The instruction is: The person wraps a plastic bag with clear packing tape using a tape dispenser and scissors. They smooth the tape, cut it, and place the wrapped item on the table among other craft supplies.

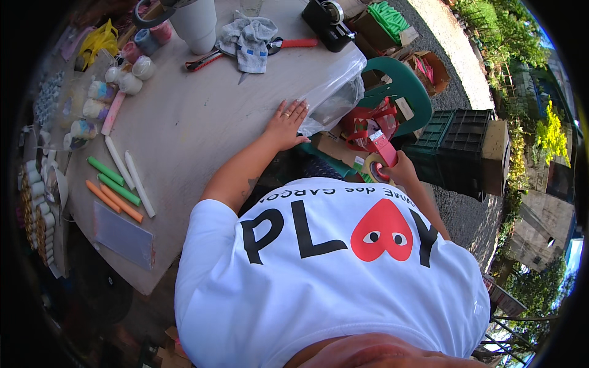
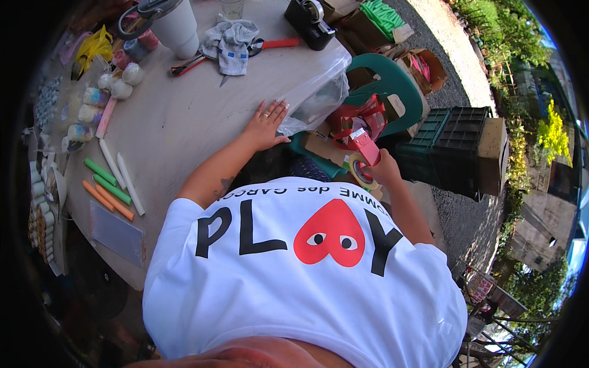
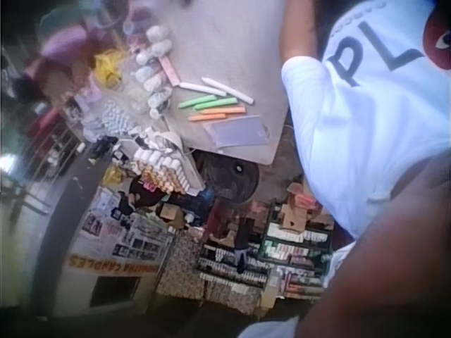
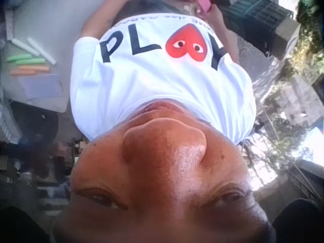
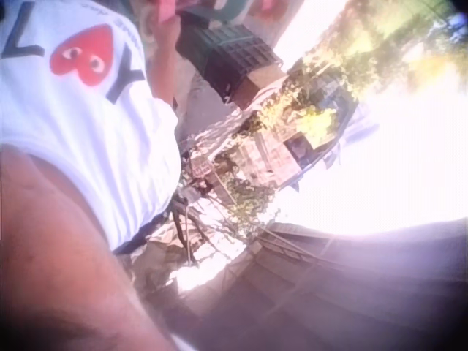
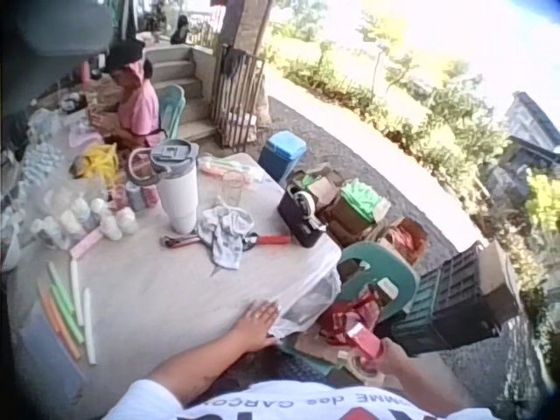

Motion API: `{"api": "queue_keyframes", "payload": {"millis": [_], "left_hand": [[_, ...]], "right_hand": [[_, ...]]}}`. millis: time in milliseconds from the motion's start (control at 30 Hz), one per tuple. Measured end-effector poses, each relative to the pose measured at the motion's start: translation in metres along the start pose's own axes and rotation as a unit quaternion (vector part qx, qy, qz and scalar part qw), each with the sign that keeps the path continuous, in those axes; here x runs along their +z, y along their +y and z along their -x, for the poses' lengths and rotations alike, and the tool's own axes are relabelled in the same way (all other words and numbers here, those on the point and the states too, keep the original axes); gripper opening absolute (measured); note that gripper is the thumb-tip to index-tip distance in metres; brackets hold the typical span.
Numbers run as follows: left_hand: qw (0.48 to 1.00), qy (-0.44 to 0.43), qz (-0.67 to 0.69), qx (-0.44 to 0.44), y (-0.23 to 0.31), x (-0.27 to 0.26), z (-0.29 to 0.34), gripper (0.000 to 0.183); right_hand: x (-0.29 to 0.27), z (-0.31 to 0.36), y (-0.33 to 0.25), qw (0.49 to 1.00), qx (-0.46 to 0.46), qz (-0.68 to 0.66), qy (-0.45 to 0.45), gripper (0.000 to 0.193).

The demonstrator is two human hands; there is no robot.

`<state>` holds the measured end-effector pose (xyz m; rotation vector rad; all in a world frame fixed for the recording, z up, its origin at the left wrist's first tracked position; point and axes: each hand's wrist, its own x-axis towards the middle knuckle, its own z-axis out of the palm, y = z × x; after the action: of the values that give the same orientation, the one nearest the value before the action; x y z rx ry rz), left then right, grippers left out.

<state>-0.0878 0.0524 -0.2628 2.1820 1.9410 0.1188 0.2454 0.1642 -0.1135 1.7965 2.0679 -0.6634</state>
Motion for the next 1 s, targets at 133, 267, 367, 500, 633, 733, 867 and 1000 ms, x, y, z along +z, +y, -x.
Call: {"api": "queue_keyframes", "payload": {"millis": [133, 267, 367, 500, 633, 733, 867, 1000], "left_hand": [[1.0, 0.001, -0.009, 0.025, 0.007, 0.0, -0.053, 0.091], [0.999, 0.004, -0.002, 0.042, 0.012, 0.0, -0.114, 0.089], [0.999, 0.018, -0.025, 0.04, 0.017, 0.002, -0.161, 0.09], [0.998, 0.001, -0.045, 0.038, 0.026, -0.002, -0.217, 0.091], [0.998, 0.027, -0.021, 0.053, 0.026, -0.006, -0.264, 0.088], [0.995, 0.073, 0.006, 0.066, 0.021, -0.003, -0.29, 0.081], [0.997, 0.037, -0.002, 0.062, 0.024, -0.008, -0.321, 0.068], [0.997, 0.053, 0.031, 0.05, 0.029, -0.006, -0.33, 0.042]], "right_hand": [[-0.013, 0.0, 0.019, 0.999, 0.017, -0.022, 0.017, 0.054], [-0.032, -0.033, 0.039, 0.999, -0.013, 0.0, 0.035, 0.054], [-0.06, -0.069, 0.034, 0.999, -0.005, -0.041, 0.03, 0.054], [-0.087, -0.113, 0.035, 0.991, -0.031, -0.113, 0.066, 0.051], [-0.109, -0.145, 0.036, 0.986, -0.053, -0.144, 0.066, 0.054], [-0.112, -0.16, 0.044, 0.987, -0.052, -0.137, 0.065, 0.055], [-0.105, -0.171, 0.053, 0.986, -0.053, -0.145, 0.057, 0.055], [-0.107, -0.172, 0.051, 0.981, -0.05, -0.176, 0.057, 0.055]]}}
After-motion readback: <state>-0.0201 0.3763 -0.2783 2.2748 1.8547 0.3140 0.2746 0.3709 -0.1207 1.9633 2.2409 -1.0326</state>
